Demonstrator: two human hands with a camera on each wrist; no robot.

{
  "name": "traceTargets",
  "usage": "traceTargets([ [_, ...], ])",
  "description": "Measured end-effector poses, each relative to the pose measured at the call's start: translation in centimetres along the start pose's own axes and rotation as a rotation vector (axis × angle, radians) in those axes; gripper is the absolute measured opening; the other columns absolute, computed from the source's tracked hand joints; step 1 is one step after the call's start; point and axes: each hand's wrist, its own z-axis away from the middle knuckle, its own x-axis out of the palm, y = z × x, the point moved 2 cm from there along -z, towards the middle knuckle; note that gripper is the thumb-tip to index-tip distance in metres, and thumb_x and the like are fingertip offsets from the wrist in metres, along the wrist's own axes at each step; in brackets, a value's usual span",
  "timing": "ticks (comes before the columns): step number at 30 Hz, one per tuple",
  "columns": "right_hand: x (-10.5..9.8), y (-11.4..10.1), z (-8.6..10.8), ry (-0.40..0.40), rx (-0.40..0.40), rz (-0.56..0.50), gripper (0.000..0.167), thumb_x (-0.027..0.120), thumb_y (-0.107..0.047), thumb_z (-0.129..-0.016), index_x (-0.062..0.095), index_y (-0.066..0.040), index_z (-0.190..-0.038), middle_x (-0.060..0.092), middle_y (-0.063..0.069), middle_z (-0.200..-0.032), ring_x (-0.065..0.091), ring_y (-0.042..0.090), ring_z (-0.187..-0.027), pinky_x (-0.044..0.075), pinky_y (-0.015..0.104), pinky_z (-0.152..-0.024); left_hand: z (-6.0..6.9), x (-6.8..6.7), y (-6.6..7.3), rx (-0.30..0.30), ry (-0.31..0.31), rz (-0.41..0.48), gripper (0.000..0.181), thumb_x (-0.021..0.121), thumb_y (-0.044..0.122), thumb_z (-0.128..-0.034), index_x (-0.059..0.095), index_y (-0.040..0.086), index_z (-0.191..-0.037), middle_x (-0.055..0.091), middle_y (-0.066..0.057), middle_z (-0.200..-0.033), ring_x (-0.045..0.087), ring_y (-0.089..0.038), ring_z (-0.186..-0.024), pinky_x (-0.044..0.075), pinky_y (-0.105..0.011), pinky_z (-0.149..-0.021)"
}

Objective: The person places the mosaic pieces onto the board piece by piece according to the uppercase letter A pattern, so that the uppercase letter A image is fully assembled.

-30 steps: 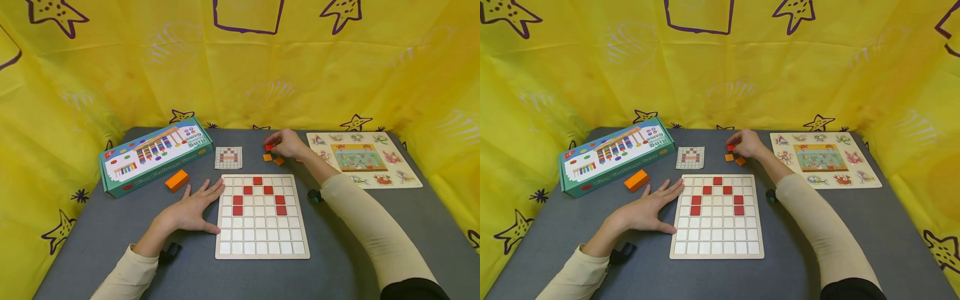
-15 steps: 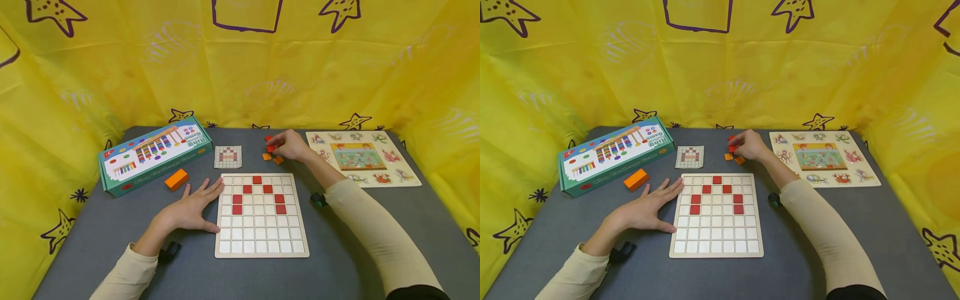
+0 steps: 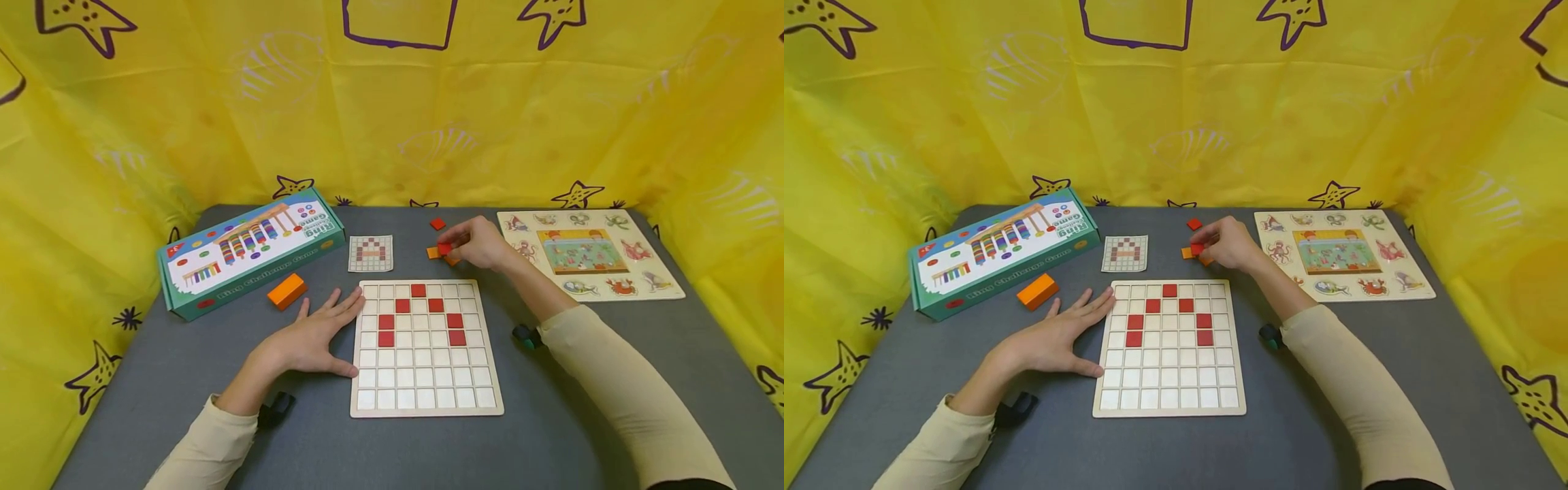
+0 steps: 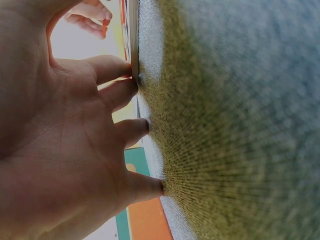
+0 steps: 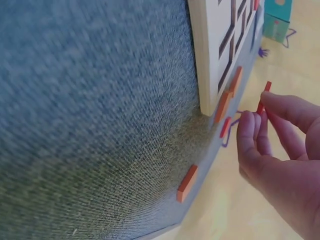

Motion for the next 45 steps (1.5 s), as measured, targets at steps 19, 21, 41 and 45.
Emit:
traceTargets([
  [19,0.6,-0.7,3.7,-0.016,-0.045,0.005,0.029,0.080,-0.004,-0.087,0.080,-0.008,-0.116,0.079,0.011,-0.107,0.069,0.025,-0.095,0.055,0.030,-0.080,-0.1,0.0,-0.2,-0.014,-0.008,-0.005,0.123,0.088,0.057,-0.0767,0.015,0.021,-0.169,0.003,0.002,-0.177,-0.001,-0.039,-0.163,-0.008,-0.081,-0.116],
  [21,0.7,-0.6,4.2,-0.023,-0.047,-0.002,0.029,0.080,-0.003,-0.086,0.080,-0.008,-0.115,0.079,0.010,-0.107,0.069,0.024,-0.094,0.056,0.030,-0.079,-0.1,0.0,-0.2,-0.013,-0.008,-0.009,0.123,0.088,0.057,-0.0766,0.015,0.020,-0.169,0.003,0.001,-0.177,-0.001,-0.040,-0.163,-0.007,-0.081,-0.116],
  [41,1.6,-1.8,8.3,-0.071,-0.086,0.042,0.028,0.083,-0.002,-0.082,0.080,-0.011,-0.109,0.076,0.003,-0.097,0.067,0.019,-0.085,0.057,0.033,-0.079,0.0,-0.1,0.0,-0.001,0.000,-0.010,0.123,0.088,0.056,-0.0767,0.016,0.019,-0.169,0.003,0.000,-0.177,0.000,-0.040,-0.163,-0.007,-0.081,-0.115],
  [45,1.6,-1.8,9.0,-0.091,-0.084,0.041,0.026,0.084,-0.005,-0.083,0.080,-0.011,-0.108,0.076,0.004,-0.099,0.066,0.018,-0.086,0.057,0.032,-0.079,0.0,0.0,0.0,0.002,-0.002,-0.006,0.123,0.088,0.056,-0.0767,0.016,0.019,-0.169,0.003,0.000,-0.177,0.000,-0.040,-0.163,-0.007,-0.081,-0.115],
])
